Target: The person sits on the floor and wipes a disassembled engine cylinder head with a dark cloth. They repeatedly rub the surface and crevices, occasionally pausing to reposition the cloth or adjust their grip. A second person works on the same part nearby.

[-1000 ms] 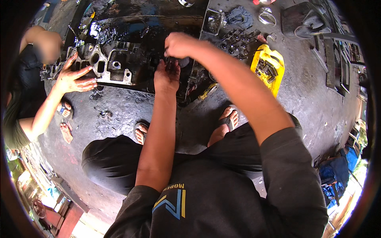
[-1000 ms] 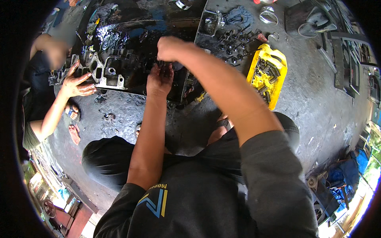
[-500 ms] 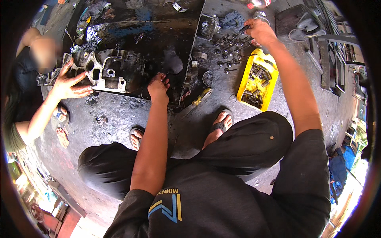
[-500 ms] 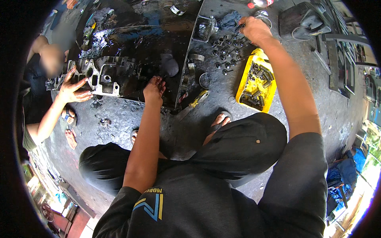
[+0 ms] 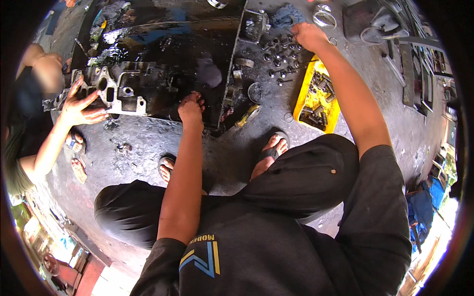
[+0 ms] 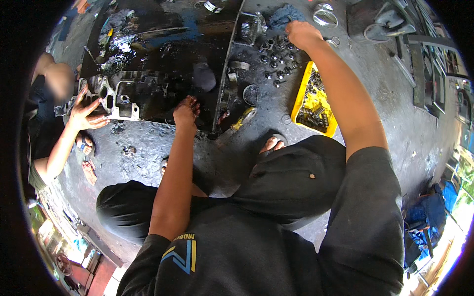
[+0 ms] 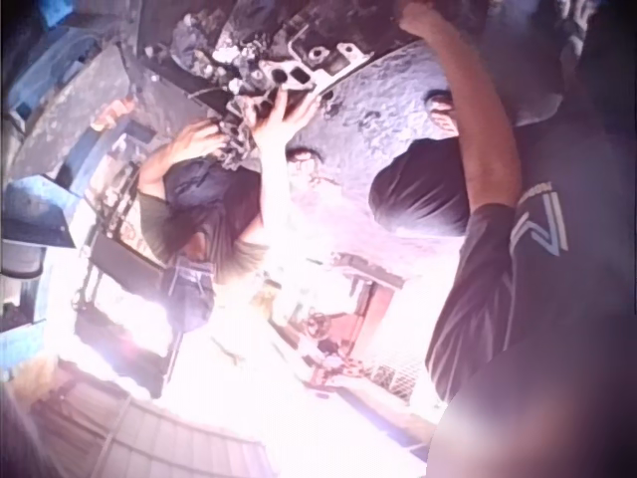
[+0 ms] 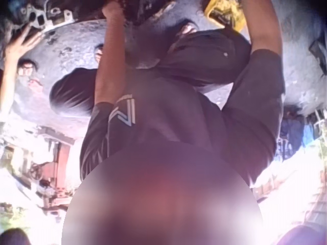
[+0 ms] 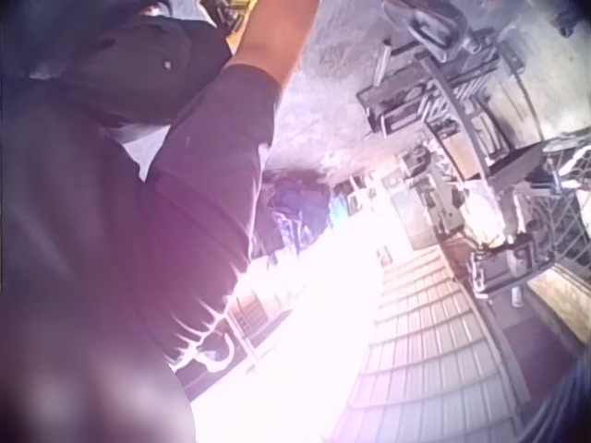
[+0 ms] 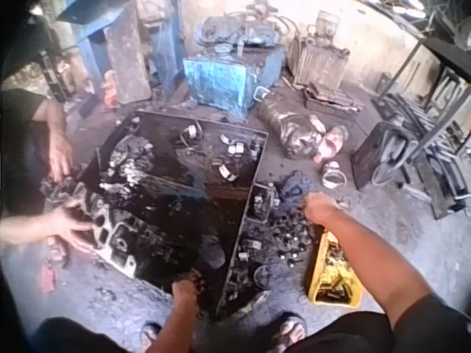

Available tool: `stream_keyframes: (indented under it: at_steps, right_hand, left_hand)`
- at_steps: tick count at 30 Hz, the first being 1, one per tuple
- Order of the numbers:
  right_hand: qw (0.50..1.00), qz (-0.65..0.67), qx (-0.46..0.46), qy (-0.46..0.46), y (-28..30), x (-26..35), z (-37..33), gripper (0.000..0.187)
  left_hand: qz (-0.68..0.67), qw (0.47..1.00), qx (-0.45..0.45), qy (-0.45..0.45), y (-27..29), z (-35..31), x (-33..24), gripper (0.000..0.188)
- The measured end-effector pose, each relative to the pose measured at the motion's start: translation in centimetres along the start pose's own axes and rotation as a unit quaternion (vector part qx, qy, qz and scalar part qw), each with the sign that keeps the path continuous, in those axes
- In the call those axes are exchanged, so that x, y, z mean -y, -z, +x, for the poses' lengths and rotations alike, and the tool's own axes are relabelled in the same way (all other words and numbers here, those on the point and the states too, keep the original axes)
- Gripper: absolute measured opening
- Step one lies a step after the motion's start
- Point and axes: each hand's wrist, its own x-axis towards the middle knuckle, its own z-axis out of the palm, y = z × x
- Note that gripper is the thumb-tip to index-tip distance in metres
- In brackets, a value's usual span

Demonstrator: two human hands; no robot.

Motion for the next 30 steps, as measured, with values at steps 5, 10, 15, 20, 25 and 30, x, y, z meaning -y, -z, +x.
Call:
stream_keyframes:
  at_steps: [5,10,15,20,25,30]
  right_hand:
    - [0.984,0.132,-0.110,0.056,1.2,-6.2,-1.3,0.029]
    - [0.992,-0.044,0.122,0.004,-1.6,-14.0,-6.0,0.024]
    - [0.959,0.086,0.078,-0.258,-11.1,-13.7,-12.0,0.058]
    - [0.924,0.089,-0.017,-0.370,-16.3,-11.1,-11.5,0.107]
    - [0.887,0.120,0.007,-0.447,-16.7,-10.5,-10.4,0.103]
    - [0.912,0.153,0.068,-0.374,-14.9,-11.8,-12.1,0.080]
  left_hand:
    - [-0.005,1.000,0.011,0.006,-0.7,0.4,0.8,0.021]
    - [0.024,1.000,0.016,0.001,-1.1,0.5,1.1,0.024]
    - [0.019,0.999,0.030,-0.008,-0.5,0.7,1.1,0.025]
    - [0.043,0.999,0.002,-0.016,-0.3,0.4,1.0,0.026]
    - [0.050,0.999,0.005,-0.018,-0.7,-0.4,0.6,0.027]
    - [0.049,0.999,0.014,-0.016,-0.8,-0.8,0.2,0.027]
